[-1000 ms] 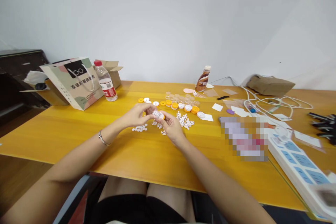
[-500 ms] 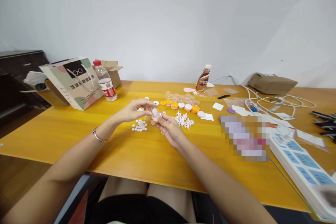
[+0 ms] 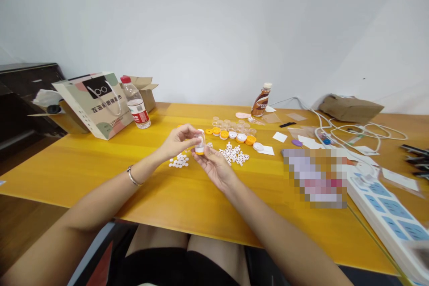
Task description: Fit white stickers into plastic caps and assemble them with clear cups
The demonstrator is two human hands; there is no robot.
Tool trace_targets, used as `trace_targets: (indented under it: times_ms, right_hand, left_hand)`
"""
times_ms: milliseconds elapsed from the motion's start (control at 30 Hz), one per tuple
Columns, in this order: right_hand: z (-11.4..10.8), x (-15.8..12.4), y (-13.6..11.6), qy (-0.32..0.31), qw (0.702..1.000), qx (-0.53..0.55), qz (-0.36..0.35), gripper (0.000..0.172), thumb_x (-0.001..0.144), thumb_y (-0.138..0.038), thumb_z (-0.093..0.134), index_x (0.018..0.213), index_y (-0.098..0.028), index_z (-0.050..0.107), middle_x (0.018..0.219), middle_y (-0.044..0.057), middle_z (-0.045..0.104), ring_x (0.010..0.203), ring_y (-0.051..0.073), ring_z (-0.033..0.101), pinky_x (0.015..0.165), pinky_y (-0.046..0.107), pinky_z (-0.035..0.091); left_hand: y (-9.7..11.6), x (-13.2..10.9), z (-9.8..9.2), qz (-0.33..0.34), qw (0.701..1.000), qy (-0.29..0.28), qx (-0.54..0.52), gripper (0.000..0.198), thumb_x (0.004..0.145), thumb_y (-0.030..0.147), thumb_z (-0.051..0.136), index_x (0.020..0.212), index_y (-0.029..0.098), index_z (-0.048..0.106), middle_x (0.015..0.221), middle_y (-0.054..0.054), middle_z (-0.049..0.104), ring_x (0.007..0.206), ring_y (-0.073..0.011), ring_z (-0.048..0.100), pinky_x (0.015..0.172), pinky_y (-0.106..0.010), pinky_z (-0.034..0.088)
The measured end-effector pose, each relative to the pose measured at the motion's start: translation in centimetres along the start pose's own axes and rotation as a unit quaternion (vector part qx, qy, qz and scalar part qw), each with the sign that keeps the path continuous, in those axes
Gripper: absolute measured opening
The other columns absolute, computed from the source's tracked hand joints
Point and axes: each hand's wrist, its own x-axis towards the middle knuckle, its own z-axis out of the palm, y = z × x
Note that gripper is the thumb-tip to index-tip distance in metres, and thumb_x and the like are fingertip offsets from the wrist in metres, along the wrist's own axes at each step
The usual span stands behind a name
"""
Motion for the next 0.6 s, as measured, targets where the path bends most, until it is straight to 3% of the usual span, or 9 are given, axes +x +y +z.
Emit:
trace_targets:
  times_ms: [67, 200, 333, 600]
  right_hand:
    - [0.00, 0.01, 0.09, 0.004, 1.000, 0.007, 0.002, 0.013, 0.076, -0.023, 0.063, 0.086, -0.016, 0.067, 0.086, 0.002, 0.070, 0.082, 0.011, 0.064, 0.080, 0.017, 0.051]
    - [0.01, 0.00, -0.01, 0.019, 1.000, 0.019, 0.002, 0.015, 0.075, -0.022, 0.064, 0.089, -0.017, 0.066, 0.087, 0.002, 0.069, 0.085, 0.011, 0.064, 0.080, 0.017, 0.051]
    - [0.11, -0.07, -0.11, 0.015, 1.000, 0.024, 0.002, 0.015, 0.075, -0.023, 0.063, 0.090, -0.018, 0.066, 0.087, 0.001, 0.069, 0.086, 0.011, 0.064, 0.080, 0.017, 0.051]
    - [0.22, -0.14, -0.05, 0.008, 1.000, 0.018, -0.006, 0.015, 0.076, -0.024, 0.063, 0.090, -0.019, 0.066, 0.089, 0.001, 0.069, 0.085, 0.011, 0.064, 0.079, 0.017, 0.051]
  left_hand:
    - [-0.05, -0.04, 0.18, -0.004, 1.000, 0.025, 0.010, 0.026, 0.071, 0.036, 0.065, 0.084, 0.014, 0.059, 0.087, -0.004, 0.063, 0.078, -0.0124, 0.058, 0.074, -0.026, 0.044]
    - [0.30, -0.10, 0.00, -0.012, 0.999, -0.017, -0.045, 0.027, 0.082, 0.039, 0.050, 0.087, 0.014, 0.059, 0.094, -0.006, 0.062, 0.088, -0.0134, 0.057, 0.079, -0.026, 0.043]
    - [-0.02, -0.17, 0.08, -0.010, 0.995, -0.018, -0.099, 0.022, 0.073, 0.029, 0.063, 0.089, 0.015, 0.058, 0.093, -0.005, 0.063, 0.085, -0.0124, 0.058, 0.078, -0.026, 0.045]
    - [-0.58, -0.28, 0.48, 0.016, 0.991, 0.018, -0.134, 0.021, 0.068, 0.026, 0.069, 0.080, 0.014, 0.057, 0.090, -0.006, 0.064, 0.085, -0.0136, 0.060, 0.078, -0.028, 0.047]
